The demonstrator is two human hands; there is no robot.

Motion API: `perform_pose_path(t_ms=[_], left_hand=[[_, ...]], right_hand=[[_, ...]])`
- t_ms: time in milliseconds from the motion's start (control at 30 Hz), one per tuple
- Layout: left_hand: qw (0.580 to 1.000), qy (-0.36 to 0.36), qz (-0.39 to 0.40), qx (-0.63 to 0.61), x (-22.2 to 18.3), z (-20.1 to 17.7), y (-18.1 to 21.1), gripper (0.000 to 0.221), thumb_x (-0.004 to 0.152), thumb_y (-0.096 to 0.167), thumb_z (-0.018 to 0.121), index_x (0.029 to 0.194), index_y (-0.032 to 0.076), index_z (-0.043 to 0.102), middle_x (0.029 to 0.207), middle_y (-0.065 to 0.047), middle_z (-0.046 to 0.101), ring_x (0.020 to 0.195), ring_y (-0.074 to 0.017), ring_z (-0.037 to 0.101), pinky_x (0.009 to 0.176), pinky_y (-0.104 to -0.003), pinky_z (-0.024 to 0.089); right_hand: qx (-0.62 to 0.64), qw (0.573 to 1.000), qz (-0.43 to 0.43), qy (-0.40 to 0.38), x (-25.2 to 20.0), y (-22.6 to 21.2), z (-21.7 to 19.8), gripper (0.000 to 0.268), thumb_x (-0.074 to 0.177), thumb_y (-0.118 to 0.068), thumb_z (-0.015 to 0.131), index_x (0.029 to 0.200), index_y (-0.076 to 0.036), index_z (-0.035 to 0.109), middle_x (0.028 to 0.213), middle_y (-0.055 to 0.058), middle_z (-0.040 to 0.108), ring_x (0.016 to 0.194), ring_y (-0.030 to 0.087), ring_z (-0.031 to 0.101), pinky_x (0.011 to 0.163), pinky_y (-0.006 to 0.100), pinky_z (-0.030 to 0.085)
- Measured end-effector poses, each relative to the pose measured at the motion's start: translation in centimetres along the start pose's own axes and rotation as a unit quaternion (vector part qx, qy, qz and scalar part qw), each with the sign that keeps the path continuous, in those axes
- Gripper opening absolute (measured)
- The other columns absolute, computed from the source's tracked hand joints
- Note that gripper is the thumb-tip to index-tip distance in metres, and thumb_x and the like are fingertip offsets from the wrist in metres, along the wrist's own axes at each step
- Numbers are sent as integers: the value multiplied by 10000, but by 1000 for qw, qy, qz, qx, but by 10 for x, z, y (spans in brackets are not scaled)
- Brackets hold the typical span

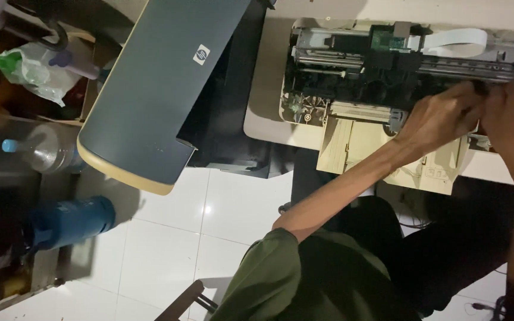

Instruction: The person is disassembling a printer chassis, removing internal components and screws using a screwdriver.

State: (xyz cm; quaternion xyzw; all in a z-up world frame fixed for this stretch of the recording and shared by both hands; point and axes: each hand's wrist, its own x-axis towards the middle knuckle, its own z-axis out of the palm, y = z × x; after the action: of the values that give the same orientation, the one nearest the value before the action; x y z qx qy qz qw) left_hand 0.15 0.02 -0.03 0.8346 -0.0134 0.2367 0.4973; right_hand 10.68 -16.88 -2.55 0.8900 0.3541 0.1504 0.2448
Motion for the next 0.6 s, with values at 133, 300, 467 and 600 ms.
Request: perform_pose_path(t_ms=[133, 300, 467, 600], left_hand=[[999, 7, 31, -18, -2, -5, -1, 180, 973, 198, 558, 973, 35, 634, 1049, -55, 599, 659, -272, 681, 534, -440, 562], [999, 5, 50, 0, -2, -7, -5, 106, 906, 79, 624, 808, 42, 614, 969, -62, 598, 615, -259, 626, 476, -418, 506], [997, -60, 0, -39, -1, -24, 13, 190, 983, 209, 537, 934, 99, 684, 1068, -63, 663, 760, -263, 736, 603, -383, 524], [999, -25, 43, 13, 2, -3, -7, 175, 970, 177, 545, 1005, 51, 660, 1002, -88, 627, 743, -266, 705, 600, -382, 545]], right_hand=[[-70, 997, -10, -44, 13, -2, -24, 217, 1111, -365, 536, 981, -344, 709, 931, -110, 725, 807, 82, 733, 673, 222, 512], [-150, 987, -45, -27, 5, -1, -66, 295, 1006, -366, 649, 770, -430, 485, 745, -220, 575, 696, -51, 634, 580, 132, 422], [43, 994, -93, 22, -2, 22, -27, 347, 1254, -252, 666, 920, -271, 574, 902, -48, 628, 818, 118, 663, 794, 260, 456], [396, 915, -49, 56, 1, 24, -64, 314, 1241, -103, 677, 950, 16, 674, 996, 204, 658, 1003, 394, 625, 933, 485, 428]])
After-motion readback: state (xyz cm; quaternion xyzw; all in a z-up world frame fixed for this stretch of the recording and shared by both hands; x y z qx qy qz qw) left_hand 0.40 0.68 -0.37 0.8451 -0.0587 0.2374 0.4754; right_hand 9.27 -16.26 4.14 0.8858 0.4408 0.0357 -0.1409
